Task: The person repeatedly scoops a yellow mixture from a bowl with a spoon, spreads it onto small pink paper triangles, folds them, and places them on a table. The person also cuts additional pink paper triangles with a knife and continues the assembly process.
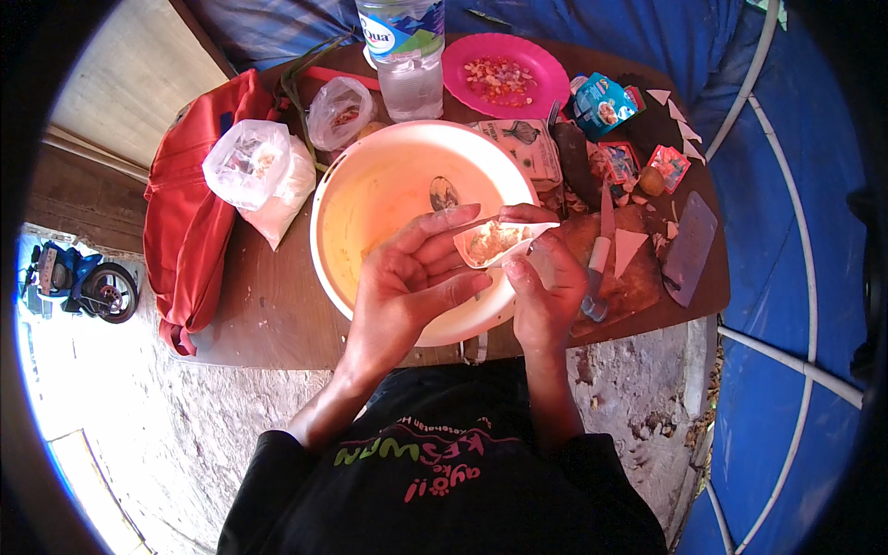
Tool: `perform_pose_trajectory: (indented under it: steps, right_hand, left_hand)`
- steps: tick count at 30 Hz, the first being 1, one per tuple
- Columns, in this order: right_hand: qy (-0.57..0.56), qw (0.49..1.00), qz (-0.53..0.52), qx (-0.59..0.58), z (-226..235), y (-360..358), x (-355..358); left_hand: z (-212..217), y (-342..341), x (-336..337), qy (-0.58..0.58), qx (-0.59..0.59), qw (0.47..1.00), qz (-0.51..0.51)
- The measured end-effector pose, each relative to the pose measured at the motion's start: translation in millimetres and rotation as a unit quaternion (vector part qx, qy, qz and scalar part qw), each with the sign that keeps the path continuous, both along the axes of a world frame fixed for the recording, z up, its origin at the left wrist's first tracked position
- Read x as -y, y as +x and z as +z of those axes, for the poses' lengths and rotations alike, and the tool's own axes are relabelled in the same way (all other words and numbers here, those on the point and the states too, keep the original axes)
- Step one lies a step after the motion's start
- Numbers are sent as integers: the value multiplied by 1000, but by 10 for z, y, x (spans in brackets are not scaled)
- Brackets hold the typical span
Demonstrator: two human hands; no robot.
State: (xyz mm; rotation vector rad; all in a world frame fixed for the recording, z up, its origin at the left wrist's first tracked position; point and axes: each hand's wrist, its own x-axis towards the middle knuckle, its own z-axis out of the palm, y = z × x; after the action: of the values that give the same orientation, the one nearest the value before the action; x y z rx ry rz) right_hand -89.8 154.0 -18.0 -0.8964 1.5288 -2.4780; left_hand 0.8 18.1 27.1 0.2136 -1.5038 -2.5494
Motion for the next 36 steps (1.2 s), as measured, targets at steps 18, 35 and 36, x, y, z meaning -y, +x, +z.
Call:
perform_pose_trajectory:
  steps: [18, 35, 36]
  right_hand:
    - [10, 993, -79, -87, 64, 50, 87]
    - [78, 981, -164, -70, 61, 203, 183]
    - [73, 982, -164, -66, 52, 214, 194]
  left_hand:
    - [-185, -22, -24, -19, -46, 984, 171]
    - [-322, -1, -37, -11, -97, 982, 159]
    - [-330, 0, -32, -10, -98, 983, 157]
